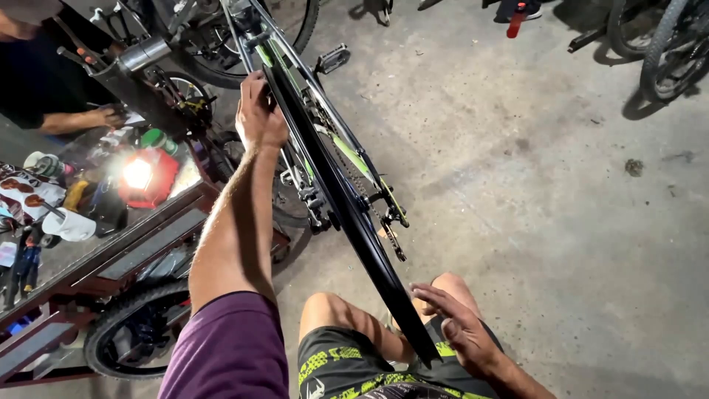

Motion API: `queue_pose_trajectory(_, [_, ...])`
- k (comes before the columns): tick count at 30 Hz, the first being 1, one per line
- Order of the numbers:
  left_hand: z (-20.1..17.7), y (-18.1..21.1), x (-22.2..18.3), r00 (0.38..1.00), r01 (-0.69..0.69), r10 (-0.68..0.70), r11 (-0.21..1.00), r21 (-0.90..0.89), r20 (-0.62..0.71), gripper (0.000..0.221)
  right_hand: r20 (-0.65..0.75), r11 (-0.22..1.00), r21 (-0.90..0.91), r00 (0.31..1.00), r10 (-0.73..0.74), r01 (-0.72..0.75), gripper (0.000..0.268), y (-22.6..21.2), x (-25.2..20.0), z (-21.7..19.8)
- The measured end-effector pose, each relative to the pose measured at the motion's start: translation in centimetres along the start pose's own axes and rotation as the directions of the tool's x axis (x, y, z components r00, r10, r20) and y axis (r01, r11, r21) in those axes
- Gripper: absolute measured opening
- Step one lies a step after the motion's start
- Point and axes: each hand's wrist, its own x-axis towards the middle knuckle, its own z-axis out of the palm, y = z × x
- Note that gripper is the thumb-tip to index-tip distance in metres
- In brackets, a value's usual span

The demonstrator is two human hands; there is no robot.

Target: Inspecting and assembling the hub components of a bicycle wheel while rotating it to check for smooth operation.

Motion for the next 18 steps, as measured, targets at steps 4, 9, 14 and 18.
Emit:
queue_pose_trajectory(4, [0.3, -0.2, 0.1, 1.000, -0.023, 0.023, 0.999, -0.037, -0.016, 0.027, 0.014, 0.997, -0.025, 0.997, 0.072, -0.071, 0.081, -0.1, -0.1, 0.0])
queue_pose_trajectory(9, [0.7, -0.7, 0.0, 1.000, -0.004, 0.003, 0.997, -0.078, -0.007, 0.038, 0.015, 0.994, -0.022, 0.994, 0.107, -0.107, 0.082, -0.2, 0.0, 0.3])
queue_pose_trajectory(14, [0.5, -0.4, -0.1, 0.999, -0.043, 0.043, 0.999, -0.007, -0.010, 0.025, 0.034, 0.998, -0.031, 0.998, 0.051, -0.050, 0.082, -0.7, 0.2, 0.4])
queue_pose_trajectory(18, [0.8, -0.8, -0.1, 0.996, -0.074, 0.074, 0.997, -0.003, -0.047, 0.022, 0.062, 0.998, 0.035, 0.996, -0.063, 0.061, 0.083, -1.5, 0.2, 0.5])
